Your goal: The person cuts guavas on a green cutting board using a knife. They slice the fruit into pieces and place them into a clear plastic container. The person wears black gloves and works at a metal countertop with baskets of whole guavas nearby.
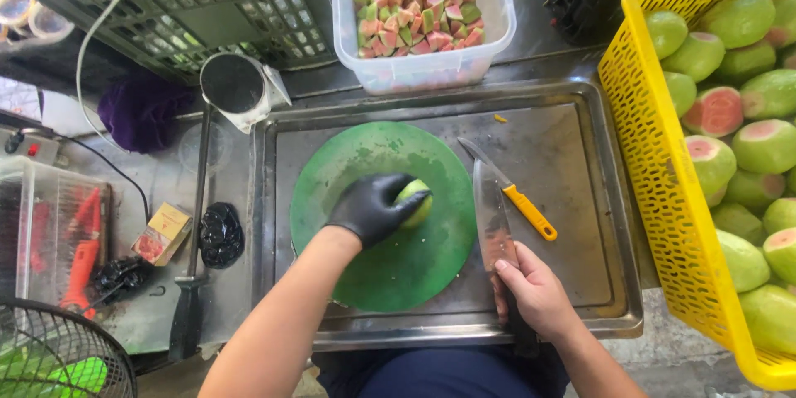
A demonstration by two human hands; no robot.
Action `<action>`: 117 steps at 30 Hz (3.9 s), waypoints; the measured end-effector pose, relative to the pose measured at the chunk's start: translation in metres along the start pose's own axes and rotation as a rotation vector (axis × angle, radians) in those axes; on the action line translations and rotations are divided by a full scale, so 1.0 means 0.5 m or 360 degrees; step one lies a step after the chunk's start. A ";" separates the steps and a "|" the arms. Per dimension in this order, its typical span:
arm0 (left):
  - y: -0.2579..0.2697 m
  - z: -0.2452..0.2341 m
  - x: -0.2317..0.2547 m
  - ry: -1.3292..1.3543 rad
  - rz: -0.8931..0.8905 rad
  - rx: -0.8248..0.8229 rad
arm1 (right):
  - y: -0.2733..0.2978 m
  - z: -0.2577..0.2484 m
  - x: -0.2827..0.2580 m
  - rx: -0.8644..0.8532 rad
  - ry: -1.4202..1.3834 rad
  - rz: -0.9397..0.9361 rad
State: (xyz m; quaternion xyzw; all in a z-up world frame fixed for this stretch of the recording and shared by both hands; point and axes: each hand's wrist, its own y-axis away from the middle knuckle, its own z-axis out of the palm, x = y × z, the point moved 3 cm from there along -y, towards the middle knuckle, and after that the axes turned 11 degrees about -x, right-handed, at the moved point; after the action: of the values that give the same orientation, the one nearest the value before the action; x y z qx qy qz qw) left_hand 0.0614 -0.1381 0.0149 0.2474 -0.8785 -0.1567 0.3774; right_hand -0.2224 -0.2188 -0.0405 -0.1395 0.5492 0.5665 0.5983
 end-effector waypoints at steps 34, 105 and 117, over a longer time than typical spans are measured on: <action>0.118 0.118 0.000 0.0035 0.0664 0.0744 | -0.002 0.113 -0.157 0.0120 0.1675 0.0334; 0.151 0.124 -0.029 0.0130 0.0612 0.0973 | -0.055 0.164 -0.169 0.0039 0.1504 0.0566; 0.134 0.138 -0.052 0.0199 0.0625 0.0990 | 0.009 0.165 -0.160 0.0221 0.1998 -0.0387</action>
State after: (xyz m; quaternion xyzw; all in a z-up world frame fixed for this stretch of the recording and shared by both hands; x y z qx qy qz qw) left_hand 0.0045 -0.0621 -0.0156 0.1861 -0.8901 0.2085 0.3600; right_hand -0.1653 -0.1943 0.0559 -0.4667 0.8105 0.2683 0.2307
